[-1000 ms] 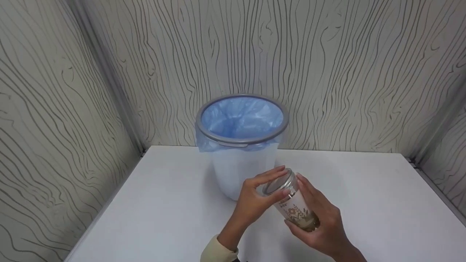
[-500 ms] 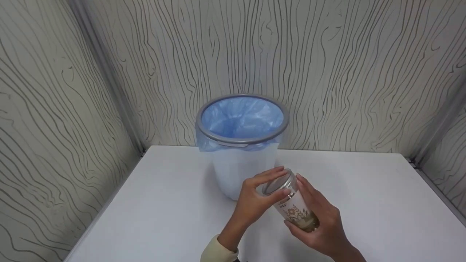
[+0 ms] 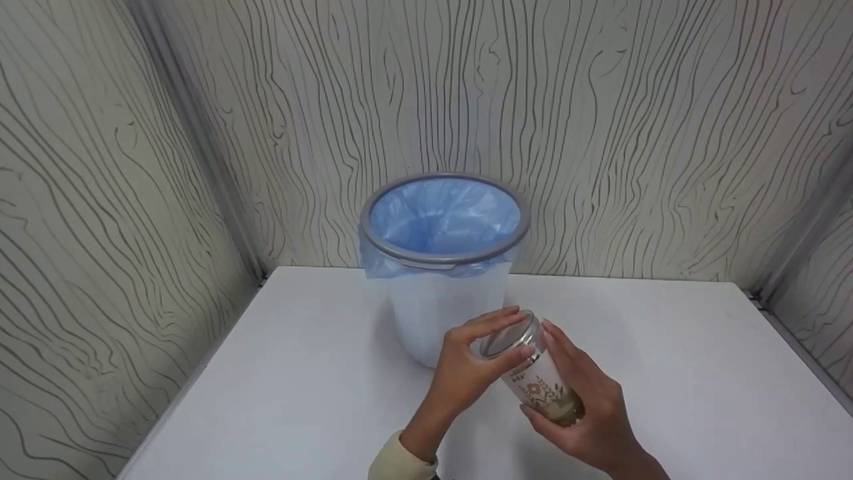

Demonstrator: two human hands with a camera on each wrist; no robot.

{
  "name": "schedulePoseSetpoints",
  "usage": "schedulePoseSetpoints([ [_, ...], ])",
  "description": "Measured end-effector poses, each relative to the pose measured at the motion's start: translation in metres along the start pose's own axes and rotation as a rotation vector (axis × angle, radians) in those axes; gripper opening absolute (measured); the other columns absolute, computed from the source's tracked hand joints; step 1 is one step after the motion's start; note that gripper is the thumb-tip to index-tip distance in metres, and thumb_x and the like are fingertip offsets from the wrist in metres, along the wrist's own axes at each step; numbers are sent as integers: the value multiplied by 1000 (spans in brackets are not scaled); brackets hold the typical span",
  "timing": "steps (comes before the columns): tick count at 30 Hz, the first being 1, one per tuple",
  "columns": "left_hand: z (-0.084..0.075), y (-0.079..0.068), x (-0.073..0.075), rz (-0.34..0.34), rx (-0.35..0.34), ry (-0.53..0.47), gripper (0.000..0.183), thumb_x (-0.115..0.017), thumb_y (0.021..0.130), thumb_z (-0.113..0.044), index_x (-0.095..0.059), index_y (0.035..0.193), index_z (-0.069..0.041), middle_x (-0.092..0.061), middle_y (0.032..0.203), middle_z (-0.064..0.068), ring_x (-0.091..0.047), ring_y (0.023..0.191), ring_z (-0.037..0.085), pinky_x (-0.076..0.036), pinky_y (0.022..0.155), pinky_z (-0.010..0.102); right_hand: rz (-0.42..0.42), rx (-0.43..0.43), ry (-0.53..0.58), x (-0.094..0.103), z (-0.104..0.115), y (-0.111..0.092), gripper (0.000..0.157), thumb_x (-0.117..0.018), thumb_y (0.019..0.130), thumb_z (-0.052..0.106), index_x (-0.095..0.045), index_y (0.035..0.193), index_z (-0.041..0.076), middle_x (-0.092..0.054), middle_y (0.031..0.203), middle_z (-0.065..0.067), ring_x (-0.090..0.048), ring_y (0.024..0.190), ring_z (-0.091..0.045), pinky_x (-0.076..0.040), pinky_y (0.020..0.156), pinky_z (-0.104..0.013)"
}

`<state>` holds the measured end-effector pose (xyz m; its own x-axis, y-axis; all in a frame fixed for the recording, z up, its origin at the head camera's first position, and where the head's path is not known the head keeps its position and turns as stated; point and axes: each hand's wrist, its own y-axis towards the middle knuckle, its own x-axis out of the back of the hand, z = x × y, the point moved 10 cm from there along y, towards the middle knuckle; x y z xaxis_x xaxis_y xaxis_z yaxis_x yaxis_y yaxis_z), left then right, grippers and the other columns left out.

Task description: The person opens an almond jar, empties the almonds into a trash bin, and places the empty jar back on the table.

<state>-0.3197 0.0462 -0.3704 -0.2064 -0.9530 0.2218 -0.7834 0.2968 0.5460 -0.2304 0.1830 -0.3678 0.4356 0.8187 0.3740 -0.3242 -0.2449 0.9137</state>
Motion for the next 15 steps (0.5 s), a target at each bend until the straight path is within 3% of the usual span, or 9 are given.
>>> schedulePoseSetpoints([
  [9,-1,0,1,-20,1,4,41,-80,88,-38,-74,125,-23,-67,131,-8,-58,129,13,-44,107,50,2,-4,7,-1,-1,-1,92,-92,68,26,-49,137,-18,-52,140,-34,-59,124,-18,-45,100,-19],
  [15,-1,-1,2,-27,7,-1,41,-81,86,-38,-75,124,-24,-67,130,-11,-58,128,12,-44,107,48,9,-7,1,-2,-2,-3,93,-92,67,25,-49,138,-17,-52,141,-34,-59,123,-17,-45,100,-18],
])
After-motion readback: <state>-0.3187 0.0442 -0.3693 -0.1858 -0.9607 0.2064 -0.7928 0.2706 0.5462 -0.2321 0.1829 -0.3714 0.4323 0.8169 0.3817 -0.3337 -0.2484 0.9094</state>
